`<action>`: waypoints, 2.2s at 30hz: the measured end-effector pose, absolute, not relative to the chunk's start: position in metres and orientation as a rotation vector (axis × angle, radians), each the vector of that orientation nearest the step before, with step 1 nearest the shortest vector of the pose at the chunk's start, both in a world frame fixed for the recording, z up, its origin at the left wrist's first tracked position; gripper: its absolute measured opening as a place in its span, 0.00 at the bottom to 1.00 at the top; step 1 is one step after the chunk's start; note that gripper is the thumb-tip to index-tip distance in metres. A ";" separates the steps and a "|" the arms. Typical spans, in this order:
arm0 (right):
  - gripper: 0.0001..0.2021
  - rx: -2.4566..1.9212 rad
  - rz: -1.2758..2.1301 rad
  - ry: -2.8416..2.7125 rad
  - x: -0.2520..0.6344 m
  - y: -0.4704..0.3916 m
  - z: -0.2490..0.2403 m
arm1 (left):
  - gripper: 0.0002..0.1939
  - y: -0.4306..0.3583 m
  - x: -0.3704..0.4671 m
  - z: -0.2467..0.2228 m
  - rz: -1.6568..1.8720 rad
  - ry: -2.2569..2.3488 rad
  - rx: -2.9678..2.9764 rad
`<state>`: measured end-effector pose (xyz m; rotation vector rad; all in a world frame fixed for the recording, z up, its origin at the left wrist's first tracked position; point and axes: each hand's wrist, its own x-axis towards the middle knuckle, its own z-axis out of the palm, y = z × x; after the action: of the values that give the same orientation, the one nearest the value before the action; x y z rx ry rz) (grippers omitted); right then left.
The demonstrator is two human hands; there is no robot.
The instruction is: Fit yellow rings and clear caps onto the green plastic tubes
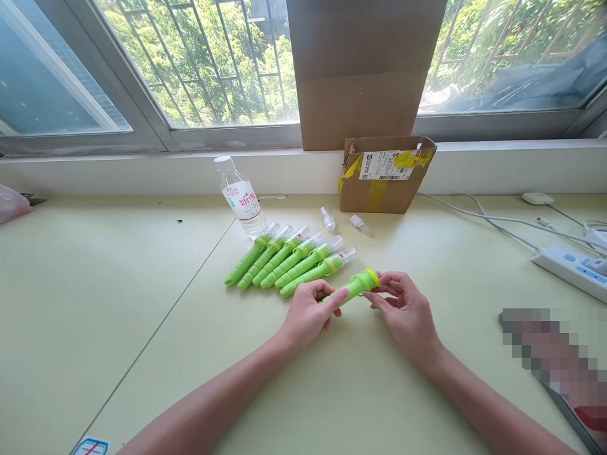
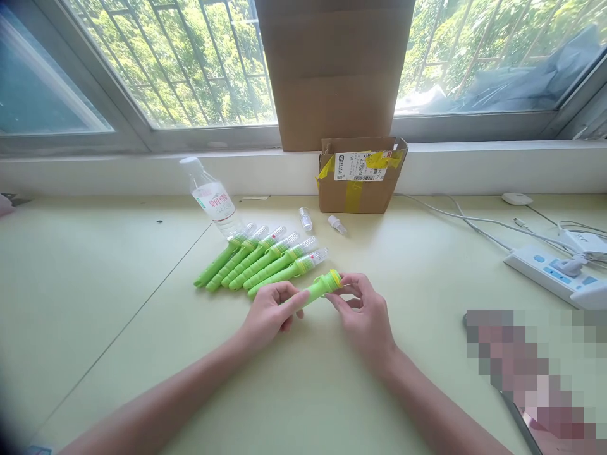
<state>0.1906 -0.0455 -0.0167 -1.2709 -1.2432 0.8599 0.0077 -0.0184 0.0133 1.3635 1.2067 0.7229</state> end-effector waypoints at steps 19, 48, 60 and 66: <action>0.15 -1.323 0.856 -1.274 0.192 -0.045 -0.018 | 0.17 -0.022 0.012 -0.002 1.060 1.358 1.647; 0.13 -1.333 0.722 -1.354 0.195 -0.044 -0.019 | 0.19 -0.019 0.008 0.011 0.782 1.220 1.391; 0.16 -1.385 0.734 -1.309 0.195 -0.045 -0.017 | 0.12 -0.020 0.010 -0.005 1.209 1.305 2.013; 0.17 -1.330 0.839 -1.334 0.194 -0.043 -0.017 | 0.13 -0.021 0.010 -0.003 1.116 1.329 1.919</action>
<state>0.1940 -0.0433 -0.0173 -1.3299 -1.3340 0.8387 0.0104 -0.0213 -0.0027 1.9187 1.3286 1.1161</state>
